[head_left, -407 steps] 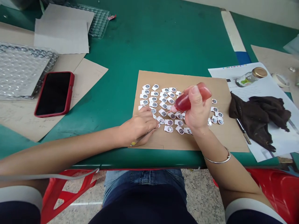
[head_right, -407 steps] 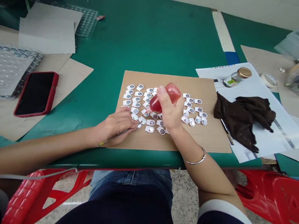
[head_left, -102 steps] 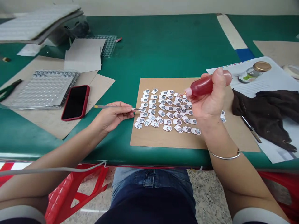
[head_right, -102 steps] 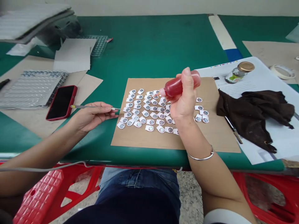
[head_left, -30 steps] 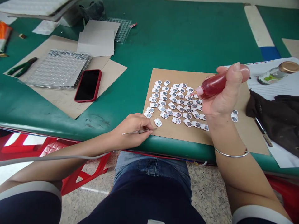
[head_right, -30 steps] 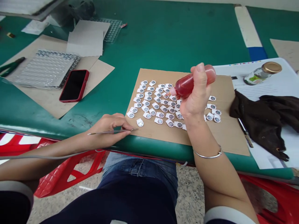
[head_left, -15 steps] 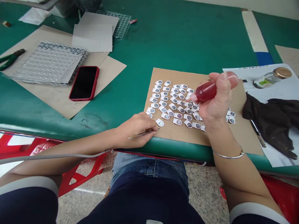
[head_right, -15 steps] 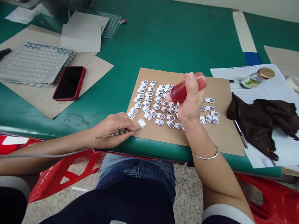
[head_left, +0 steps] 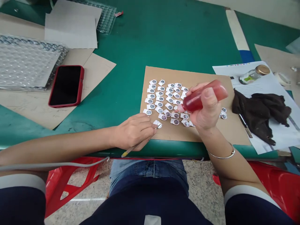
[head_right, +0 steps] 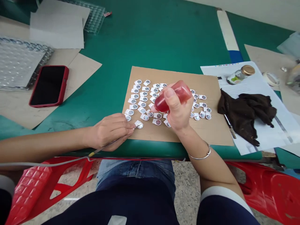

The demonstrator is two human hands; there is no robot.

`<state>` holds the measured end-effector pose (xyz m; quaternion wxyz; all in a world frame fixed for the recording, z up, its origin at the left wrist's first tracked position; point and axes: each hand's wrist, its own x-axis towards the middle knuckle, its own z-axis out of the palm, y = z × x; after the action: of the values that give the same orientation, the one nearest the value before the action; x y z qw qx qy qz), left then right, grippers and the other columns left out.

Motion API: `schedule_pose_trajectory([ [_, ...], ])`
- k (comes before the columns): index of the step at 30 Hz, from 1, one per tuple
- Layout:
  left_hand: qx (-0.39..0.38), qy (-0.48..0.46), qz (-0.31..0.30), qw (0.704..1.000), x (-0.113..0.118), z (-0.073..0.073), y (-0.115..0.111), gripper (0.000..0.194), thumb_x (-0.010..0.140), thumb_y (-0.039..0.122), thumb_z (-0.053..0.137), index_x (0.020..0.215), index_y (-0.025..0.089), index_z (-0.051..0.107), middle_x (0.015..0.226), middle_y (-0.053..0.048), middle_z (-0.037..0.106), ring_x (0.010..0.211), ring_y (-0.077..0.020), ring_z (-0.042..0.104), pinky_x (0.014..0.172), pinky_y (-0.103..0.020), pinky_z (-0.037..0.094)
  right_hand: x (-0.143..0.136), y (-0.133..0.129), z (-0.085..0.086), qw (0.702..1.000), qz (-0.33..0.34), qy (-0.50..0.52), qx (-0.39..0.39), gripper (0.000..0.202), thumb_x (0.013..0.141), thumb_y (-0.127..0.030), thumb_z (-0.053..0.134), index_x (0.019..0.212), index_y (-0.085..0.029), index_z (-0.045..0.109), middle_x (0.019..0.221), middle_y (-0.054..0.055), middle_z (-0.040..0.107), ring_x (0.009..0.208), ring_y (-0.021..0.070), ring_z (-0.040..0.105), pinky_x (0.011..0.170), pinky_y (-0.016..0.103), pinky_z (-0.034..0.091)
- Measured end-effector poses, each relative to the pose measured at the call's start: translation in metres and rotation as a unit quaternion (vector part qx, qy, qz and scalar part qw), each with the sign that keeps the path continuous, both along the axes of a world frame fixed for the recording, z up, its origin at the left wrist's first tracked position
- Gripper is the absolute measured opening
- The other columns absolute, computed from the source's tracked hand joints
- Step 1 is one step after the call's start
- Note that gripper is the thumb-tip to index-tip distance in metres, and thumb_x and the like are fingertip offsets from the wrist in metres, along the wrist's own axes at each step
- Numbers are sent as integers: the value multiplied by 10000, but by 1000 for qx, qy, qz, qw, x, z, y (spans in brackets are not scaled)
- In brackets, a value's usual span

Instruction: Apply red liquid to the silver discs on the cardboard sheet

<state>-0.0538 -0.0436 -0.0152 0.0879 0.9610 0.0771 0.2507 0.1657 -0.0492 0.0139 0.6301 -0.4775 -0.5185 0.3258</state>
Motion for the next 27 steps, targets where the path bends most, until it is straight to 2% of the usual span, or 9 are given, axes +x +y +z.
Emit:
schedule_pose_trajectory([
  [4, -5, 11, -1, 1000, -5, 2, -1, 121, 814, 153, 485, 698, 169, 515, 682, -38, 594, 667, -155, 531, 609, -306, 399, -4, -3, -5, 995, -46, -69, 47, 305, 804, -555, 449, 787, -260, 528, 675, 2, 503, 619, 134, 614, 424, 265, 429],
  [11, -2, 30, -5, 1000, -2, 2, -1, 135, 809, 142, 485, 679, 157, 517, 654, -37, 569, 619, -147, 457, 604, -310, 374, -6, -4, -7, 990, -52, -125, 39, 345, 835, -577, 346, 848, -270, 503, 721, 12, 513, 654, 148, 627, 439, 280, 428],
  [14, -4, 34, -11, 999, -1, 3, -1, 157, 815, 140, 480, 663, 154, 513, 649, -38, 561, 605, -143, 420, 605, -310, 360, -8, -6, -7, 995, -34, -94, 23, 327, 811, -578, 403, 819, -267, 504, 689, 3, 514, 603, 135, 618, 414, 266, 423],
  [20, -19, 64, -31, 997, 0, 3, -1, 185, 794, 99, 449, 622, 159, 481, 641, -41, 530, 609, -146, 387, 654, -320, 371, -18, -10, -13, 996, 72, -11, -56, 262, 752, -503, 557, 858, -272, 494, 657, -32, 524, 475, 109, 577, 394, 268, 454],
  [22, -17, 71, -39, 997, 0, 3, -2, 168, 794, 119, 451, 634, 158, 483, 650, -47, 529, 622, -153, 393, 663, -323, 376, -20, -11, -15, 993, 82, -30, -75, 273, 730, -491, 589, 849, -261, 502, 688, -23, 541, 510, 116, 585, 433, 286, 475],
  [27, 16, 65, -32, 997, 3, 5, -7, 241, 855, 171, 404, 627, 157, 482, 633, -48, 510, 628, -158, 409, 698, -333, 387, -20, -12, -19, 983, 54, -149, -91, 243, 708, -453, 629, 753, -227, 555, 680, -2, 542, 625, 134, 562, 539, 314, 466],
])
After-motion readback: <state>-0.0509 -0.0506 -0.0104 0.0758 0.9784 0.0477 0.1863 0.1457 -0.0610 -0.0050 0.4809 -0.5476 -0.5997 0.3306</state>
